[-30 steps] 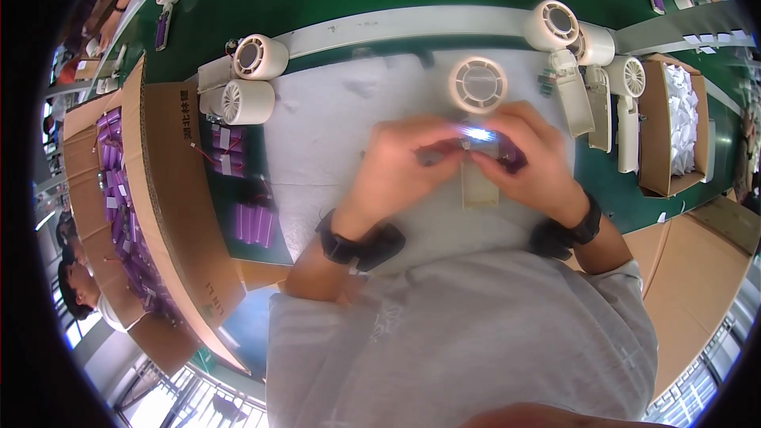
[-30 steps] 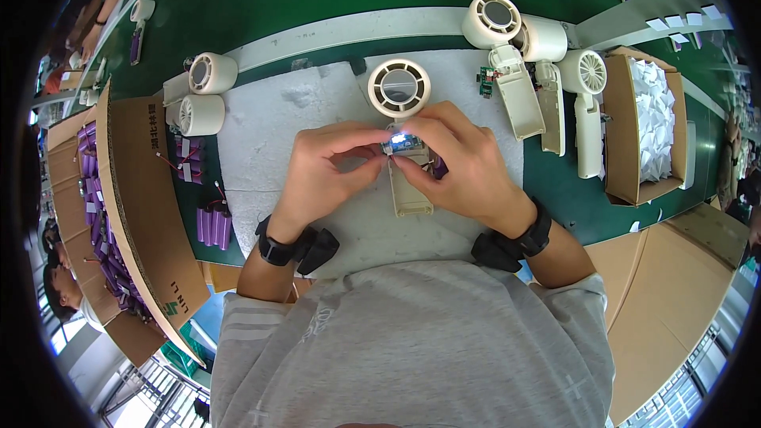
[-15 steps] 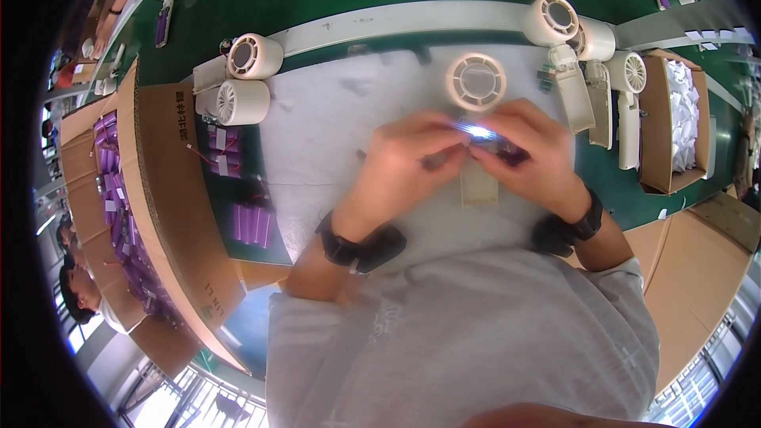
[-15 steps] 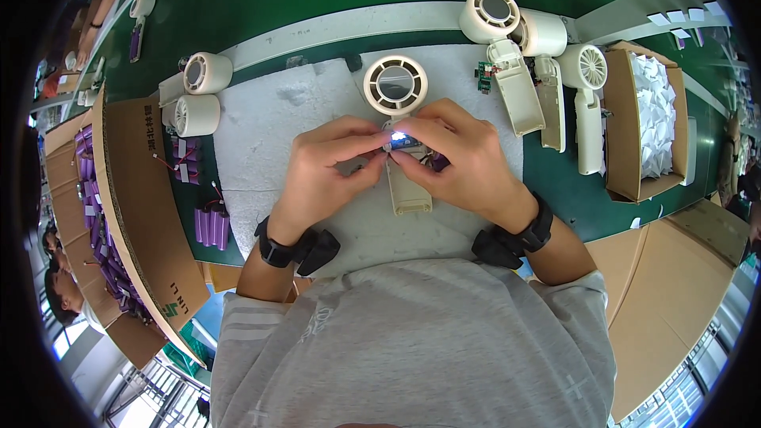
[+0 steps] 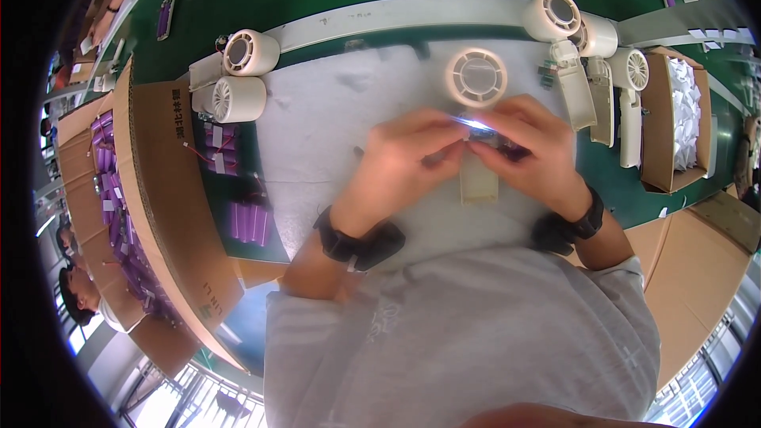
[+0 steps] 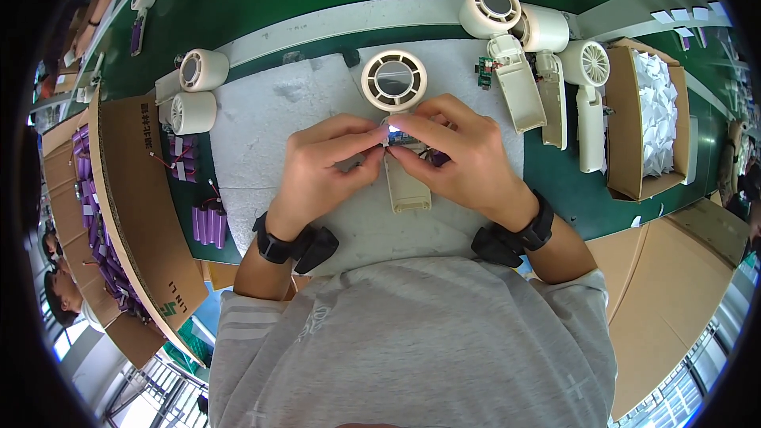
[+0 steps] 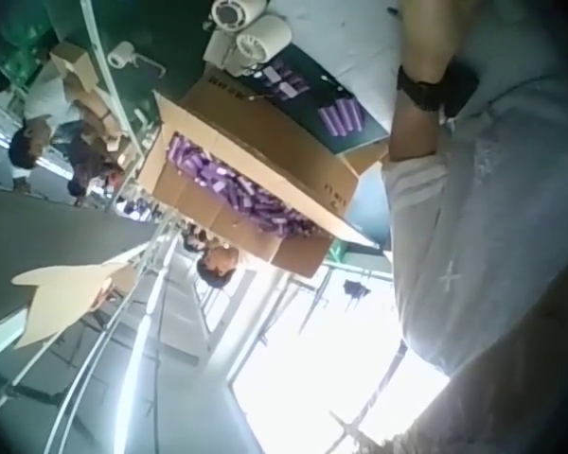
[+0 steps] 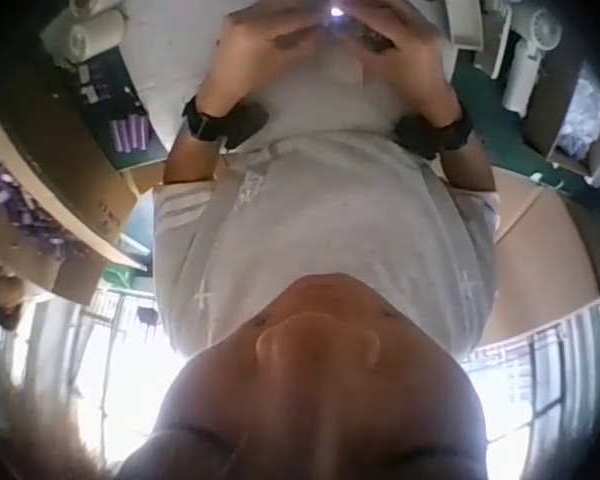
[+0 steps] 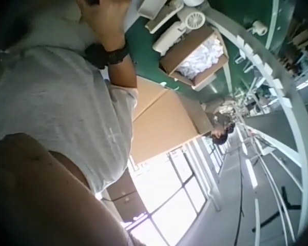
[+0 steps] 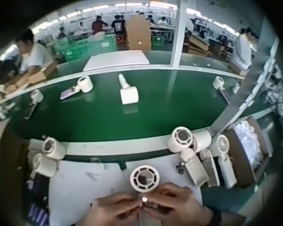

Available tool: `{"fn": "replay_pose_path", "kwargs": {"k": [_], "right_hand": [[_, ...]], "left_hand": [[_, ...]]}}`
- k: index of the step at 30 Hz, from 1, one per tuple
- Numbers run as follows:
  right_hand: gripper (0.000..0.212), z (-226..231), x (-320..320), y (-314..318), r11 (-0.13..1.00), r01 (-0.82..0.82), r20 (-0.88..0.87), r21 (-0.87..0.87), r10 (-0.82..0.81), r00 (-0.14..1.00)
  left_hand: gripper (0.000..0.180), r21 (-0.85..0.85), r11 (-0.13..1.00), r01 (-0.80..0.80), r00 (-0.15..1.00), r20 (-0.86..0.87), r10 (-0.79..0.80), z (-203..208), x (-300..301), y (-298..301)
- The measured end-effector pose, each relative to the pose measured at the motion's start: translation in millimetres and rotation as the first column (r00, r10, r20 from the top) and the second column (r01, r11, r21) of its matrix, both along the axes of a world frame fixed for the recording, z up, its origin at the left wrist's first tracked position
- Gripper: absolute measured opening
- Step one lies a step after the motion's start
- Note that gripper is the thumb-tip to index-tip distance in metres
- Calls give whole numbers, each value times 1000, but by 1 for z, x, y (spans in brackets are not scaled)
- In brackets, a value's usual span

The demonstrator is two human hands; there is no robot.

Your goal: The person picks up a fan housing and a circuit board, connects the board to a battery pack, and tests the connection. They then fit the battery pack and circuit board into the housing before setting the assembly aside.

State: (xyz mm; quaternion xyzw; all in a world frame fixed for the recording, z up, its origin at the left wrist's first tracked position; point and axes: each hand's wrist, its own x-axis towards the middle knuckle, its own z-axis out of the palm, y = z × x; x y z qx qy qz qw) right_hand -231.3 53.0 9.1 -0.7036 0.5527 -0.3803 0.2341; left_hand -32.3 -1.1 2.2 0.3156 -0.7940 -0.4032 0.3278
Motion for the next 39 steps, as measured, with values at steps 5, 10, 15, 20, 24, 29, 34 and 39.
{"fn": "replay_pose_path", "kwargs": {"k": [5,10,15,20,24,29,34,39], "right_hand": [[40,1,2,0,1000,22,37,12,-22,999],[37,3,3,0,999,44,54,18,-45,998],[36,2,3,2,997,55,82,53,-59,995],[32,5,5,4,994,68,97,87,-77,992],[28,6,5,8,994,84,72,74,-90,993],[26,6,3,11,997,65,20,51,-66,998],[29,3,3,12,998,59,-8,16,-59,998],[23,4,6,10,996,69,-73,-55,-73,995]], "left_hand": [[29,4,1000,2,1000,0,-2,-1,-1,0],[29,7,1000,2,1000,-12,-2,-1,-2,1],[29,25,1000,13,1000,5,-13,0,-2,0],[28,69,998,10,1000,-27,-8,1,-3,-2],[31,198,980,33,998,-64,-21,0,-3,-2],[39,377,922,91,994,-96,-59,4,-4,-2],[43,496,856,142,989,-107,-102,4,-3,-1],[41,526,837,150,987,-123,-100,3,-1,-2]]}}
